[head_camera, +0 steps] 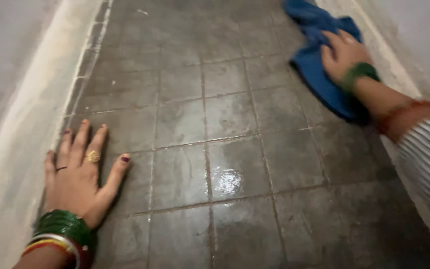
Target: The person wipes the tiled floor with a cloth by hand.
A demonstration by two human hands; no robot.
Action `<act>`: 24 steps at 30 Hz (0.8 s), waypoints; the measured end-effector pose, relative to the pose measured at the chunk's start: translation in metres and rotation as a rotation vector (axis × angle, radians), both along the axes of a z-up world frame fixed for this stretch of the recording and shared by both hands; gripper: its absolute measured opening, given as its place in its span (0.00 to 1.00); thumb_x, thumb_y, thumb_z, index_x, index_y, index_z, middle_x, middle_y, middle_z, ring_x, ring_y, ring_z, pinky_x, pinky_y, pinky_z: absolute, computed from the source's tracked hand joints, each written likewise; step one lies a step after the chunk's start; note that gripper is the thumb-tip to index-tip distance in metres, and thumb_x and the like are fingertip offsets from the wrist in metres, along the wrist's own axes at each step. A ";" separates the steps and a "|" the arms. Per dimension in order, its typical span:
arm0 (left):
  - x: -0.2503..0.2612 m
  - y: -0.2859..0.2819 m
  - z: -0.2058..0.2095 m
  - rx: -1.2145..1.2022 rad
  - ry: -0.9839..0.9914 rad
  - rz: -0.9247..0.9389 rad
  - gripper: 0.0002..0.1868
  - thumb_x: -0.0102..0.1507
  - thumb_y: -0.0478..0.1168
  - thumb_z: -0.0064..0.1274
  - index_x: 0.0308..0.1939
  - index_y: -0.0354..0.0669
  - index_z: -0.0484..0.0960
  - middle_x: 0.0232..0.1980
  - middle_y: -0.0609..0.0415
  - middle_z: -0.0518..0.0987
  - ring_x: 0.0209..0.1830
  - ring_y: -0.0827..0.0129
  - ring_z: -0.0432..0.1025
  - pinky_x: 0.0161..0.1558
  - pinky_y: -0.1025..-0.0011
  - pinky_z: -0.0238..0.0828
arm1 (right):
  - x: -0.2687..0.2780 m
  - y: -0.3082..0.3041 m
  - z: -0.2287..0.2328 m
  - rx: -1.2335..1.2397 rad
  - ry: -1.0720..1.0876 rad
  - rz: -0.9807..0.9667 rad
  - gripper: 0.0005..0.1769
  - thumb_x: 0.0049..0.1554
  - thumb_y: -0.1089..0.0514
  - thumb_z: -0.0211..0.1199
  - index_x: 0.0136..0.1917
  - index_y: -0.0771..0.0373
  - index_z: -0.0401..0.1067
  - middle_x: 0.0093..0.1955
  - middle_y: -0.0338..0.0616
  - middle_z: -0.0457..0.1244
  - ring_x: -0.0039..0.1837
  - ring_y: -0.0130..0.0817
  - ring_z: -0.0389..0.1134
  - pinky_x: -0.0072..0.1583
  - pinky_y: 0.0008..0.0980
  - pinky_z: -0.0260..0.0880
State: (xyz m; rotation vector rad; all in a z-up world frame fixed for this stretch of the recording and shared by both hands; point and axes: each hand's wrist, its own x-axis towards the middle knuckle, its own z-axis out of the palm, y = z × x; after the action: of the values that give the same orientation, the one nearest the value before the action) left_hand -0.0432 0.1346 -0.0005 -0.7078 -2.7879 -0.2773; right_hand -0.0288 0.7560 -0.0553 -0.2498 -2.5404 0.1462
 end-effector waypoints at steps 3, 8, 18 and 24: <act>0.000 0.000 0.000 0.003 -0.002 0.015 0.41 0.65 0.67 0.37 0.76 0.50 0.61 0.81 0.47 0.52 0.81 0.50 0.42 0.73 0.43 0.32 | 0.064 0.020 -0.003 0.013 -0.075 -0.052 0.30 0.69 0.45 0.50 0.80 0.54 0.64 0.77 0.70 0.56 0.73 0.68 0.57 0.72 0.59 0.55; 0.003 -0.002 -0.003 0.059 0.027 0.020 0.40 0.67 0.67 0.37 0.77 0.49 0.62 0.82 0.48 0.52 0.82 0.51 0.42 0.75 0.44 0.32 | 0.168 -0.006 -0.013 0.080 -0.127 -0.238 0.29 0.70 0.45 0.47 0.80 0.53 0.64 0.78 0.64 0.57 0.78 0.58 0.56 0.76 0.65 0.45; 0.012 -0.024 -0.002 0.173 0.005 -0.123 0.38 0.69 0.64 0.35 0.79 0.52 0.60 0.84 0.49 0.51 0.84 0.48 0.40 0.77 0.42 0.29 | 0.280 -0.196 0.003 0.095 -0.117 -0.347 0.28 0.67 0.48 0.53 0.77 0.58 0.65 0.73 0.67 0.59 0.77 0.63 0.58 0.74 0.59 0.57; 0.036 -0.098 0.006 0.148 -0.007 -0.083 0.36 0.68 0.62 0.33 0.78 0.55 0.58 0.84 0.49 0.50 0.82 0.48 0.39 0.74 0.39 0.26 | 0.226 -0.397 0.040 -0.061 -0.202 0.001 0.32 0.57 0.49 0.55 0.72 0.62 0.63 0.72 0.63 0.56 0.76 0.64 0.51 0.73 0.61 0.45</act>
State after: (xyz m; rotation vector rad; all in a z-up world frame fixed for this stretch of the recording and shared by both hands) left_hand -0.0071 0.0370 0.0052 -0.7883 -2.7140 -0.4968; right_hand 0.1972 0.3592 -0.0150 -0.3003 -2.7397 0.2092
